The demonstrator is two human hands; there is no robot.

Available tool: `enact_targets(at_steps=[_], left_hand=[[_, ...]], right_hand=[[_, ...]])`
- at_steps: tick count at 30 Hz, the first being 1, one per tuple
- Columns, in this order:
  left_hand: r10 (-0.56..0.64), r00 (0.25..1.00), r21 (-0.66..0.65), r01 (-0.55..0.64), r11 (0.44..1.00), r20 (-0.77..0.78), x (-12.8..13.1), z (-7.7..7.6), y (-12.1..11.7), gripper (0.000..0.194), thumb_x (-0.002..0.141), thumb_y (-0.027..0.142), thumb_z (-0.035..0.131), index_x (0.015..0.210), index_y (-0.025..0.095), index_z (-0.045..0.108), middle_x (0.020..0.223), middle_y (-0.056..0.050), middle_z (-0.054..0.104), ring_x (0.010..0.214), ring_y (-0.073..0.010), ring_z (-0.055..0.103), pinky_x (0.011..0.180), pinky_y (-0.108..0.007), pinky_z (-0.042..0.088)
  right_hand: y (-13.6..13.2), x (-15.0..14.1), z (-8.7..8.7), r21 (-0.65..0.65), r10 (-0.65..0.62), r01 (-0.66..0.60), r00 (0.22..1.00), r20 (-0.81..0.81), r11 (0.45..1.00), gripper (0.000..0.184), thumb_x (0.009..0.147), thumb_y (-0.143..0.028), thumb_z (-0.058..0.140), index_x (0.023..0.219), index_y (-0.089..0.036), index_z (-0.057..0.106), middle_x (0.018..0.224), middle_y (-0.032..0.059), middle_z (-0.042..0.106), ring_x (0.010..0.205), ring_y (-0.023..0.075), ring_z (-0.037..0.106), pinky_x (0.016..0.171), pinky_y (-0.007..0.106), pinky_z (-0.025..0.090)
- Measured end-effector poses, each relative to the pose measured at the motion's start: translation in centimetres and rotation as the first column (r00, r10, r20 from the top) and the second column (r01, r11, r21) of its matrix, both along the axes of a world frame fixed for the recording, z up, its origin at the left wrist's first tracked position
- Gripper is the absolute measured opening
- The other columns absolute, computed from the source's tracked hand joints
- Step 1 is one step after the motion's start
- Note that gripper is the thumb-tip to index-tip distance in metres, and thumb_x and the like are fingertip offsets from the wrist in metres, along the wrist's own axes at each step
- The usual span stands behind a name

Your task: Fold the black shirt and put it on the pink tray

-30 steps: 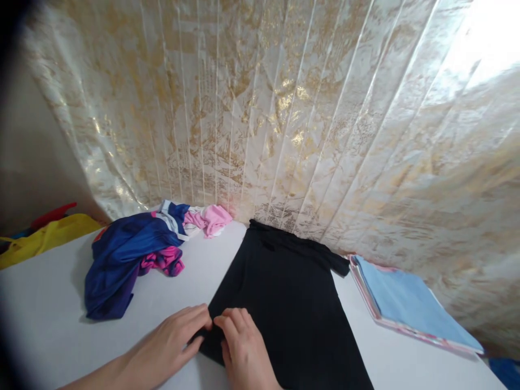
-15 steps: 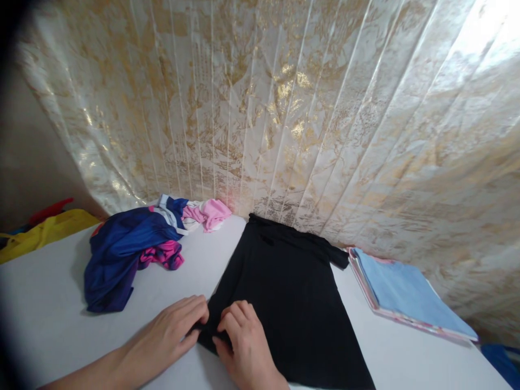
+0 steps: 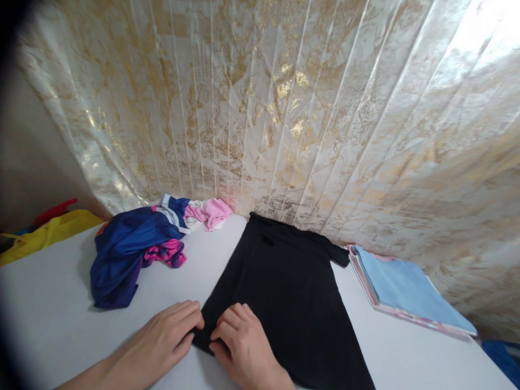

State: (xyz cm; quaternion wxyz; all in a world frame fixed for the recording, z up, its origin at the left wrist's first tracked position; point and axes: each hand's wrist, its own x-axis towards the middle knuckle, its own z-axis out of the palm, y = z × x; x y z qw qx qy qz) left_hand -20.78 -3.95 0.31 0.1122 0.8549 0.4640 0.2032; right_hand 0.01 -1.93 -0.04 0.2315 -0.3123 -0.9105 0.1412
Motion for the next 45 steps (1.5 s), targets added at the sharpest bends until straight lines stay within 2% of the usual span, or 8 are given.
enact_targets(at_steps=[3, 6, 9, 13, 17, 26, 35, 45], left_hand=[[-0.008, 0.999, 0.006, 0.008, 1.000, -0.040, -0.1, 0.4, -0.2, 0.028, 0.075, -0.003, 0.045, 0.087, 0.020, 0.053, 0.092, -0.002, 0.055, 0.087, -0.0218, 0.051, 0.078, -0.034, 0.038], [-0.072, 0.995, 0.014, 0.073, 0.997, -0.068, 0.1, 0.9, -0.2, 0.028, 0.076, -0.002, 0.046, 0.090, 0.021, 0.054, 0.098, -0.002, 0.055, 0.090, -0.0217, 0.049, 0.080, -0.034, 0.037], [-0.129, 0.986, 0.033, 0.133, 0.991, -0.103, 0.5, 1.1, 0.3, 0.028, 0.077, 0.000, 0.048, 0.093, 0.021, 0.054, 0.099, -0.002, 0.056, 0.091, -0.0215, 0.048, 0.084, -0.034, 0.035], [-0.172, 0.975, 0.045, 0.180, 0.983, -0.139, 1.1, 0.9, 1.6, 0.035, 0.072, -0.005, 0.047, 0.094, 0.021, 0.054, 0.096, -0.002, 0.057, 0.088, -0.0210, 0.049, 0.081, -0.033, 0.035], [-0.146, 0.966, 0.047, 0.160, 0.986, -0.213, 1.4, 0.8, 3.2, 0.043, 0.064, -0.010, 0.045, 0.093, 0.020, 0.055, 0.095, -0.002, 0.057, 0.085, -0.0218, 0.050, 0.076, -0.034, 0.035], [-0.179, 0.960, 0.031, 0.190, 0.981, -0.216, 2.0, 0.5, 2.5, 0.029, 0.071, -0.002, 0.052, 0.089, 0.021, 0.053, 0.091, -0.001, 0.057, 0.082, -0.0219, 0.049, 0.076, -0.034, 0.035], [-0.219, 0.967, 0.033, 0.225, 0.974, -0.128, 1.4, 0.3, 2.3, 0.029, 0.076, -0.001, 0.055, 0.093, 0.022, 0.053, 0.093, 0.000, 0.059, 0.083, -0.0210, 0.051, 0.076, -0.034, 0.034], [-0.239, 0.964, 0.054, 0.246, 0.968, -0.120, 1.6, 0.3, 1.3, 0.022, 0.081, 0.002, 0.059, 0.092, 0.021, 0.055, 0.089, -0.001, 0.060, 0.080, -0.0207, 0.052, 0.075, -0.034, 0.037]], right_hand=[[0.0, 0.5, 0.8, -0.078, -0.005, 0.005, 1.000, 0.002, 0.997, 0.007, 0.089, -0.023, 0.057, 0.090, -0.025, 0.063, 0.094, -0.0011, 0.065, 0.088, 0.0153, 0.058, 0.088, 0.033, 0.041], [1.3, 1.8, 1.2, -0.138, -0.217, 0.216, 0.976, 0.010, 0.967, 0.028, 0.092, -0.017, 0.046, 0.115, -0.025, 0.057, 0.118, 0.0047, 0.062, 0.106, 0.0180, 0.058, 0.095, 0.037, 0.043], [3.7, 3.3, 0.8, -0.117, -0.385, 0.410, 0.904, 0.188, 0.905, 0.049, 0.089, -0.016, 0.042, 0.138, -0.018, 0.041, 0.143, 0.0135, 0.045, 0.133, 0.0253, 0.041, 0.103, 0.047, 0.038], [7.0, 4.4, -0.3, -0.087, -0.357, 0.429, 0.833, 0.422, 0.899, 0.058, 0.092, -0.041, 0.046, 0.146, -0.025, 0.032, 0.155, 0.0060, 0.025, 0.144, 0.0277, 0.016, 0.112, 0.056, 0.020], [9.1, 4.3, -0.7, 0.002, -0.438, 0.492, 0.774, 0.457, 0.871, 0.061, 0.094, -0.051, 0.039, 0.148, -0.026, 0.027, 0.157, 0.0039, 0.017, 0.144, 0.0293, 0.012, 0.112, 0.060, 0.016], [11.1, 2.4, 0.1, -0.001, -0.209, 0.227, 0.897, 0.389, 0.974, 0.048, 0.093, -0.027, 0.044, 0.140, -0.020, 0.042, 0.153, 0.0095, 0.032, 0.142, 0.0239, 0.023, 0.111, 0.045, 0.029], [12.0, 0.1, -2.2, 0.109, -0.349, 0.332, 0.882, 0.316, 0.937, 0.055, 0.092, -0.027, 0.045, 0.144, -0.012, 0.035, 0.151, 0.0124, 0.036, 0.144, 0.0245, 0.018, 0.115, 0.042, 0.022], [11.5, -0.2, -1.8, 0.039, -0.361, 0.366, 0.884, 0.296, 0.930, 0.055, 0.091, -0.025, 0.042, 0.144, -0.009, 0.035, 0.151, 0.0128, 0.034, 0.144, 0.0248, 0.018, 0.116, 0.041, 0.015]])
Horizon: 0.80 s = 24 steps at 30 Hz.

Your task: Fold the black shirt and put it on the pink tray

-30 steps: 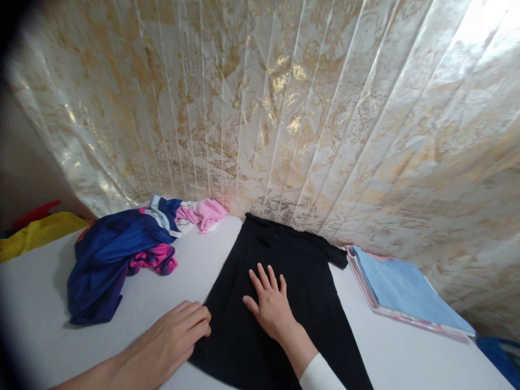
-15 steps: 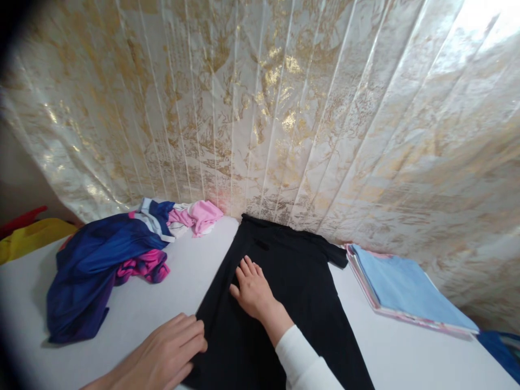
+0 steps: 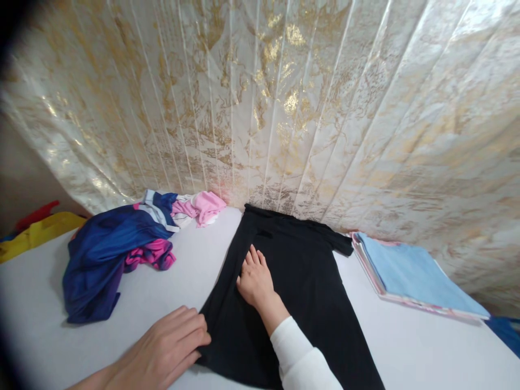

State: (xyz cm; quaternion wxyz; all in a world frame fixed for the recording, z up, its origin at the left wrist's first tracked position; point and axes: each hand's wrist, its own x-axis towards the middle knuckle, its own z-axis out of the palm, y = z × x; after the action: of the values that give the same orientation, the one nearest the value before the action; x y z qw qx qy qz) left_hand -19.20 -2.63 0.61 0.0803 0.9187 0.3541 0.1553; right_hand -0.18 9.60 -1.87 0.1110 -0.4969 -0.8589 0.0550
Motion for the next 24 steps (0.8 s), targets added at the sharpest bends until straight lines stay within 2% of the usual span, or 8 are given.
enact_targets(at_steps=[5, 9, 12, 14, 16, 18, 22, 24], left_hand=[[0.032, 0.999, 0.099, -0.034, 0.994, 0.021, -0.6, -0.1, -0.4, 0.025, 0.082, 0.015, 0.066, 0.104, 0.021, 0.056, 0.097, -0.002, 0.061, 0.086, -0.0217, 0.055, 0.080, -0.034, 0.041], [0.080, 0.993, 0.193, -0.096, 0.977, 0.091, -2.0, -0.3, -0.7, 0.031, 0.082, 0.011, 0.059, 0.111, 0.023, 0.054, 0.101, -0.002, 0.062, 0.090, -0.0209, 0.057, 0.085, -0.032, 0.042], [0.082, 0.990, 0.179, -0.102, 0.978, 0.116, -2.6, -0.6, -1.0, 0.026, 0.083, 0.009, 0.053, 0.104, 0.025, 0.055, 0.098, -0.001, 0.062, 0.089, -0.0191, 0.058, 0.086, -0.029, 0.043], [0.083, 0.989, 0.164, -0.102, 0.981, 0.122, -2.5, -0.7, -1.0, 0.026, 0.082, 0.007, 0.052, 0.101, 0.025, 0.055, 0.097, 0.000, 0.061, 0.089, -0.0189, 0.058, 0.086, -0.029, 0.043], [0.104, 0.988, 0.149, -0.121, 0.981, 0.118, -2.2, -0.8, -1.0, 0.027, 0.079, 0.005, 0.051, 0.098, 0.024, 0.055, 0.096, -0.001, 0.061, 0.088, -0.0198, 0.057, 0.086, -0.031, 0.043], [0.139, 0.984, 0.123, -0.152, 0.981, 0.109, -1.8, -0.9, -0.8, 0.028, 0.074, 0.003, 0.051, 0.094, 0.023, 0.055, 0.095, -0.002, 0.060, 0.086, -0.0208, 0.056, 0.084, -0.033, 0.043], [0.204, 0.974, 0.036, -0.208, 0.977, 0.095, -1.3, -0.9, -0.4, 0.030, 0.068, -0.001, 0.048, 0.088, 0.021, 0.053, 0.091, -0.002, 0.059, 0.083, -0.0215, 0.055, 0.078, -0.034, 0.044], [0.228, 0.969, -0.010, -0.228, 0.974, 0.096, -1.3, -1.1, -0.3, 0.032, 0.064, -0.002, 0.047, 0.086, 0.020, 0.051, 0.087, -0.002, 0.059, 0.080, -0.0212, 0.055, 0.075, -0.033, 0.044]], right_hand=[[0.0, 0.3, 0.4, -0.031, -0.005, 0.005, 1.000, 0.007, 0.999, 0.055, 0.091, -0.024, 0.043, 0.143, -0.011, 0.037, 0.152, 0.0106, 0.033, 0.144, 0.0229, 0.017, 0.117, 0.040, 0.016], [-0.4, 1.8, 1.5, -0.089, -0.094, 0.097, 0.995, 0.030, 0.991, 0.052, 0.090, -0.020, 0.042, 0.140, -0.006, 0.041, 0.151, 0.0158, 0.034, 0.141, 0.0282, 0.027, 0.110, 0.045, 0.031], [-1.4, 2.1, 2.6, -0.080, -0.176, 0.177, 0.984, 0.023, 0.981, 0.053, 0.089, -0.016, 0.040, 0.140, -0.003, 0.038, 0.151, 0.0192, 0.032, 0.140, 0.0313, 0.027, 0.107, 0.048, 0.034], [-2.0, 1.5, 3.3, -0.079, -0.132, 0.128, 0.990, -0.044, 0.989, 0.053, 0.088, -0.014, 0.041, 0.141, -0.008, 0.039, 0.151, 0.0154, 0.033, 0.141, 0.0277, 0.026, 0.109, 0.045, 0.032], [-2.0, 0.5, 3.8, -0.112, -0.077, 0.061, 0.986, -0.148, 0.992, 0.051, 0.086, -0.013, 0.047, 0.137, -0.016, 0.045, 0.148, 0.0099, 0.041, 0.137, 0.0240, 0.034, 0.109, 0.040, 0.032], [-1.1, -0.3, 3.9, -0.147, -0.111, 0.079, 0.969, -0.223, 0.986, 0.047, 0.084, -0.013, 0.051, 0.131, -0.018, 0.052, 0.140, 0.0099, 0.050, 0.129, 0.0243, 0.044, 0.106, 0.039, 0.035], [2.7, -0.4, 3.3, -0.186, -0.340, 0.297, 0.898, -0.278, 0.936, 0.040, 0.085, -0.015, 0.053, 0.124, -0.008, 0.054, 0.123, 0.0212, 0.056, 0.115, 0.0315, 0.055, 0.098, 0.046, 0.041], [4.9, -0.2, 2.7, -0.236, -0.410, 0.347, 0.854, -0.321, 0.908, 0.038, 0.085, -0.018, 0.057, 0.121, -0.008, 0.055, 0.116, 0.0198, 0.058, 0.108, 0.0297, 0.058, 0.094, 0.045, 0.044]])
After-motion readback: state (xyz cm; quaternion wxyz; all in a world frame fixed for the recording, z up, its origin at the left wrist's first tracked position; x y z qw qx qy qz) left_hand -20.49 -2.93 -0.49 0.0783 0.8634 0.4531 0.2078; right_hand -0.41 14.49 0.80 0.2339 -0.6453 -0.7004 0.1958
